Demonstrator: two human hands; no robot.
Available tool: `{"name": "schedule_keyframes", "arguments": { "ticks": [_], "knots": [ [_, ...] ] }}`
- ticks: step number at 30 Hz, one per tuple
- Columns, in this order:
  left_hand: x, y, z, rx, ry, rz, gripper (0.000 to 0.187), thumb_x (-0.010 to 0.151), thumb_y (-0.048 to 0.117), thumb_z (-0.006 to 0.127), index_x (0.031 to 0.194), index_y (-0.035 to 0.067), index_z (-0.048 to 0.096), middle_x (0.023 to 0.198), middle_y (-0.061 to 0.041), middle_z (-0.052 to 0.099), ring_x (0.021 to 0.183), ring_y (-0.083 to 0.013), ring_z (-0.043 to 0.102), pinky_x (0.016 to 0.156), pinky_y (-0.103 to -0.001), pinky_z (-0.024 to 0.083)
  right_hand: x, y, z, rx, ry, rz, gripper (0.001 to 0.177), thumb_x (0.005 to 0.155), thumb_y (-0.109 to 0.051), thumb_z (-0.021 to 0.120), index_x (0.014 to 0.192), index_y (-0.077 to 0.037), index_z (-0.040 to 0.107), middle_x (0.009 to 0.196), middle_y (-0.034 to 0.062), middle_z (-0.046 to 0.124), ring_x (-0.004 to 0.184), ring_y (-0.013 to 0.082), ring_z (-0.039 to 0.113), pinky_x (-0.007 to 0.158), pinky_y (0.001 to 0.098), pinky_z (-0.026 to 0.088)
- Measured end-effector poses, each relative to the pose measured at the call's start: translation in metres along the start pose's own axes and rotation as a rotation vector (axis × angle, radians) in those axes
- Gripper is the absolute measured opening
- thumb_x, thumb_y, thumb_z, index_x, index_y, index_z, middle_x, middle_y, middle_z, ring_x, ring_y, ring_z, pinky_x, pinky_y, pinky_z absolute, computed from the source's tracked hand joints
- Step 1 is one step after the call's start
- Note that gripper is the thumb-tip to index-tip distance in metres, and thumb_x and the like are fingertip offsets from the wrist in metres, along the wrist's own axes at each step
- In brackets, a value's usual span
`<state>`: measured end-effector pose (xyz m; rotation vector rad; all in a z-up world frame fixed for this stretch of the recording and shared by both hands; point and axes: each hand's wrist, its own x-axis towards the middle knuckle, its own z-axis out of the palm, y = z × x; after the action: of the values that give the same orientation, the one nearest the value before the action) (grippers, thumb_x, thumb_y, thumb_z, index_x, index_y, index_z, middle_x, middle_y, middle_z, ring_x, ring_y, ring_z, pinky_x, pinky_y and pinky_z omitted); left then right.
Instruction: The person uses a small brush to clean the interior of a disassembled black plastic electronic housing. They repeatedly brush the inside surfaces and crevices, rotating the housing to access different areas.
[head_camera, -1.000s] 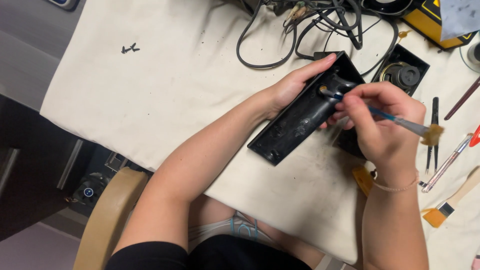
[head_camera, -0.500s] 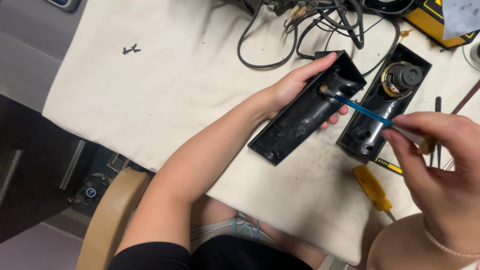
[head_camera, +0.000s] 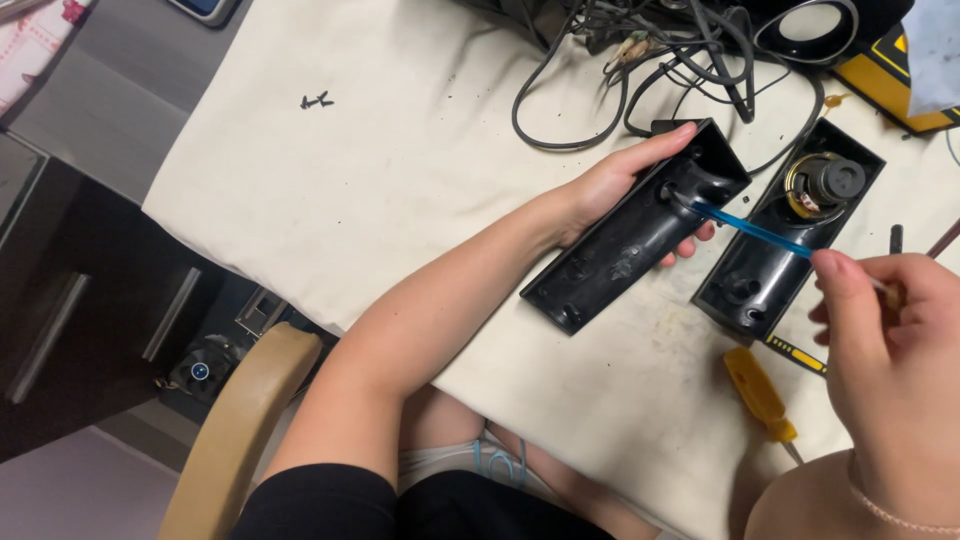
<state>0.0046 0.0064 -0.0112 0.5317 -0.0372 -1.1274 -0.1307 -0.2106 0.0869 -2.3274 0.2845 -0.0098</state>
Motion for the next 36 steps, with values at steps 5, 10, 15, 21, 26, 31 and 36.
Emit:
{"name": "schedule_keyframes", "arguments": {
  "ticks": [5, 10, 15, 21, 26, 31, 36],
  "knots": [
    [-0.003, 0.002, 0.004, -0.005, 0.014, -0.012, 0.066, 0.087, 0.062, 0.055, 0.107, 0.0, 0.064, 0.09, -0.025, 0.071, 0.07, -0.0314, 0.072, 0.059, -0.041, 0.061, -0.002, -0.009, -0.005, -0.237, -0.004, -0.388, 0.014, 0.119, 0.013, 0.069, 0.13, 0.009, 0.076, 0.104, 0.0203, 0.068, 0.092, 0.0261, 0.06, 0.081, 0.0344, 0.047],
    [-0.002, 0.001, 0.004, -0.005, 0.016, -0.044, 0.069, 0.086, 0.064, 0.055, 0.107, -0.001, 0.065, 0.091, -0.023, 0.072, 0.072, -0.0299, 0.072, 0.061, -0.04, 0.061, -0.002, -0.024, 0.001, 0.044, -0.009, -0.086, 0.01, 0.119, 0.004, 0.067, 0.12, 0.015, 0.066, 0.094, 0.0227, 0.067, 0.075, 0.0233, 0.065, 0.066, 0.0278, 0.052],
    [-0.001, 0.0, 0.002, -0.04, -0.001, -0.036, 0.068, 0.087, 0.063, 0.054, 0.108, -0.001, 0.063, 0.091, -0.023, 0.069, 0.072, -0.0303, 0.071, 0.061, -0.04, 0.062, 0.001, -0.028, -0.002, -0.234, 0.025, 0.066, 0.049, 0.131, -0.024, 0.067, 0.089, 0.002, 0.066, 0.056, 0.0103, 0.055, 0.052, 0.0155, 0.049, 0.055, 0.0289, 0.04],
    [-0.001, 0.001, 0.004, -0.034, 0.067, -0.047, 0.071, 0.085, 0.063, 0.054, 0.109, -0.003, 0.065, 0.092, -0.027, 0.07, 0.072, -0.0328, 0.07, 0.061, -0.043, 0.06, -0.008, -0.03, -0.009, -0.382, -0.048, -0.233, 0.003, 0.117, -0.005, 0.07, 0.118, -0.002, 0.069, 0.096, 0.005, 0.073, 0.086, 0.0159, 0.067, 0.079, 0.03, 0.049],
    [-0.002, 0.002, 0.003, -0.026, 0.034, -0.032, 0.069, 0.088, 0.063, 0.053, 0.108, -0.002, 0.065, 0.092, -0.025, 0.071, 0.072, -0.0317, 0.071, 0.062, -0.042, 0.061, -0.007, -0.037, -0.012, -0.315, -0.092, -0.318, 0.02, 0.11, 0.003, 0.067, 0.129, 0.006, 0.06, 0.119, 0.0169, 0.07, 0.106, 0.0271, 0.072, 0.076, 0.0341, 0.052],
    [-0.002, 0.004, 0.005, 0.021, 0.072, -0.036, 0.073, 0.086, 0.064, 0.051, 0.109, -0.005, 0.066, 0.094, -0.026, 0.071, 0.073, -0.0327, 0.072, 0.061, -0.043, 0.061, -0.007, -0.016, -0.012, -0.458, -0.048, -0.299, 0.012, 0.12, 0.0, 0.066, 0.132, 0.004, 0.065, 0.089, 0.0111, 0.069, 0.075, 0.0239, 0.064, 0.071, 0.0357, 0.047],
    [-0.002, 0.004, 0.006, 0.026, 0.045, -0.024, 0.072, 0.086, 0.063, 0.052, 0.111, -0.003, 0.064, 0.093, -0.026, 0.07, 0.073, -0.033, 0.071, 0.062, -0.042, 0.061, -0.005, -0.018, -0.005, -0.288, 0.067, -0.189, 0.058, 0.127, -0.01, 0.076, 0.077, 0.005, 0.05, 0.056, 0.0039, 0.03, 0.056, 0.0139, 0.027, 0.053, 0.0302, 0.021]
  ]
}}
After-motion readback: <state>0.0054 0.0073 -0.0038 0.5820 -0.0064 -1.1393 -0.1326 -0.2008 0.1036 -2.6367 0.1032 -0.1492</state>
